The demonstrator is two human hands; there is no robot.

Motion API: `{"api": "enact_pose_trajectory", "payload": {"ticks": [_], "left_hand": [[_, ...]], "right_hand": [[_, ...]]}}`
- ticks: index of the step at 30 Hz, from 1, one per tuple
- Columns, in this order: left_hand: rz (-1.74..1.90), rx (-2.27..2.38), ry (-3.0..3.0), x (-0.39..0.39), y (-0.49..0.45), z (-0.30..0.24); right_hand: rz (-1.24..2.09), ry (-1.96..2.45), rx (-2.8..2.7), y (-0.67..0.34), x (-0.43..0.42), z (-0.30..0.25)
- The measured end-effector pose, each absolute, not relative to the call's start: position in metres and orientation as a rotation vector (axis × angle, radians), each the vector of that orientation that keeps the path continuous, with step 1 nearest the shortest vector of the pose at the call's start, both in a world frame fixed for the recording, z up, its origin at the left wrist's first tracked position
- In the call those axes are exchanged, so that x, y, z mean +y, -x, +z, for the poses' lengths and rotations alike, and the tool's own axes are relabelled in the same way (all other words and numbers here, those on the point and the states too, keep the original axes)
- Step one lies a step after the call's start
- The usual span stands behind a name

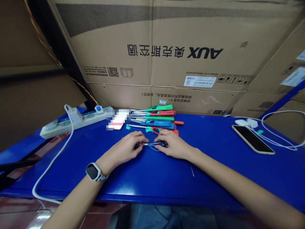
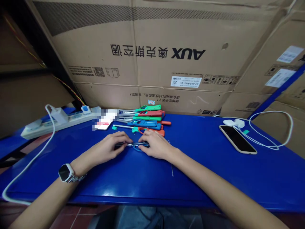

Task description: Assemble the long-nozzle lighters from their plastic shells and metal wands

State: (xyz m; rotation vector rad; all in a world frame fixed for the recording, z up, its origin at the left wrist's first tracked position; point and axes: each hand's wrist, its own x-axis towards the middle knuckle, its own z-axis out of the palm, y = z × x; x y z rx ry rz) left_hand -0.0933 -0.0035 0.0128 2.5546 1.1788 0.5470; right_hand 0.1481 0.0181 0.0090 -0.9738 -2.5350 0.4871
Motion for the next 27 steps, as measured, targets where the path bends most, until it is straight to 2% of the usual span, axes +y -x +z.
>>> {"api": "enact_pose_trajectory", "payload": {"ticks": [27], "left_hand": [[0.534, 1.13, -2.614, 0.0, 0.095, 0.005]], "right_hand": [[0.51, 0.96, -2.405, -0.15, 0.017, -0.004]]}}
